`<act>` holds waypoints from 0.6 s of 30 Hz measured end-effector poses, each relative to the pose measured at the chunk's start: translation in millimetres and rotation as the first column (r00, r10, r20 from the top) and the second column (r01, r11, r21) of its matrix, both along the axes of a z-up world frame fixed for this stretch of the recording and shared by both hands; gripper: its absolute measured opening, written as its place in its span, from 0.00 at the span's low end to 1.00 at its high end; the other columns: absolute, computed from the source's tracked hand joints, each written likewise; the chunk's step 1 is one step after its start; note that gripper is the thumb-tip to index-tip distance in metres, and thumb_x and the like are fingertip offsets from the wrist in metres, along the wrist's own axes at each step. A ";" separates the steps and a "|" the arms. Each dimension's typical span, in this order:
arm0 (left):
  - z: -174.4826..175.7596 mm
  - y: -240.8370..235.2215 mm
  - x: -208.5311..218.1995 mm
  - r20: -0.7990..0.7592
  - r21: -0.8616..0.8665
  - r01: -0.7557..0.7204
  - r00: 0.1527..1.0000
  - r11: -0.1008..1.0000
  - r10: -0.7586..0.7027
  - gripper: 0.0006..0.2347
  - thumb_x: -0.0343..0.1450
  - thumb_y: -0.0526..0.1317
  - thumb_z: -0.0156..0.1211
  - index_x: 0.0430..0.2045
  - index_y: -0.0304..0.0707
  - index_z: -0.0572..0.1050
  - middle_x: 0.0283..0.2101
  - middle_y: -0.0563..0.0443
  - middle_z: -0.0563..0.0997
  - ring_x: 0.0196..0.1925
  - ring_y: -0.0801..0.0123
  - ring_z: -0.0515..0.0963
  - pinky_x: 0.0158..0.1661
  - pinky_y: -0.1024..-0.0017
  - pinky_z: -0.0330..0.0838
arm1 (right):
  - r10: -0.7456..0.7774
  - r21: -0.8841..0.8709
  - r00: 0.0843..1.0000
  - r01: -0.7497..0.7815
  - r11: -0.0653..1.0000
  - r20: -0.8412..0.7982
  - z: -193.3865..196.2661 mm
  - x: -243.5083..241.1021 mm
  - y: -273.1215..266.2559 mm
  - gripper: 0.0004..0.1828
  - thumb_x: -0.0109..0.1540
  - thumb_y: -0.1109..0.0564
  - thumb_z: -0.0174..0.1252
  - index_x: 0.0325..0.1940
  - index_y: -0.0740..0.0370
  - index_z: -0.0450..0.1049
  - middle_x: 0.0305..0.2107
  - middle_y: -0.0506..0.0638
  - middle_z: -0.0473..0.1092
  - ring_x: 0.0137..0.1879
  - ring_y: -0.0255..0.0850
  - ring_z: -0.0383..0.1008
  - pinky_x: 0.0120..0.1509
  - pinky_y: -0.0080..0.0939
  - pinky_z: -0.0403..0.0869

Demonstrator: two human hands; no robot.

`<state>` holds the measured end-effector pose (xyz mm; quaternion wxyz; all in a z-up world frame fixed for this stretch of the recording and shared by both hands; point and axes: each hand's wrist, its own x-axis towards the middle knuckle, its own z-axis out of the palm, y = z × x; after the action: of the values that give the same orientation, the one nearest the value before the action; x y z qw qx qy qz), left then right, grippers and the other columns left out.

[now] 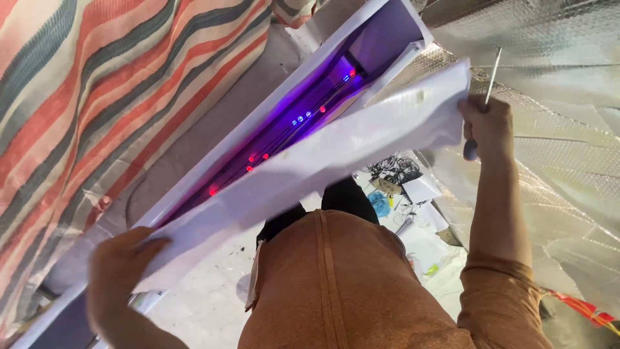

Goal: The person uses a screwdriver to secure a strip of multicolored LED lights inside a white rectangular frame. They then place a white sheet of paper over the frame to cover the lights and smooth it out.

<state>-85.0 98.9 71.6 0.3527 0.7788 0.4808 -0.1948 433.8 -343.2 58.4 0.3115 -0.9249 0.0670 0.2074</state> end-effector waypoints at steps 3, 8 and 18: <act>27.0 20.0 -11.2 0.276 0.280 0.017 0.956 0.960 -0.097 0.08 0.69 0.36 0.77 0.40 0.38 0.86 0.40 0.52 0.86 0.37 0.71 0.81 0.40 0.71 0.72 | 0.041 0.106 0.998 -0.046 0.993 0.042 29.2 -2.3 34.7 0.06 0.72 0.58 0.57 0.40 0.58 0.75 0.13 0.48 0.62 0.13 0.37 0.57 0.12 0.42 0.57; 41.8 38.1 -13.8 0.408 0.656 0.038 0.822 0.754 -0.396 0.02 0.81 0.22 0.72 0.42 0.22 0.85 0.41 0.35 0.81 0.44 0.47 0.80 0.47 0.57 0.69 | 0.039 0.726 0.998 0.002 0.688 -0.040 30.1 37.8 63.0 0.18 0.77 0.61 0.47 0.31 0.56 0.64 0.33 0.57 0.75 0.22 0.35 0.65 0.24 0.33 0.66; -26.1 7.3 3.5 0.410 0.878 -0.190 0.772 0.439 -0.485 0.06 0.76 0.13 0.61 0.38 0.15 0.82 0.45 0.26 0.87 0.48 0.38 0.86 0.52 0.47 0.81 | 0.207 0.608 0.963 -0.060 0.791 -0.175 35.9 151.9 143.0 0.20 0.61 0.31 0.58 0.34 0.47 0.80 0.26 0.39 0.70 0.27 0.30 0.67 0.26 0.29 0.63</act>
<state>-81.4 106.1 45.5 0.0081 0.9027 0.2908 0.3172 585.7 -200.2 94.2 0.5614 -0.7511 -0.0316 0.3459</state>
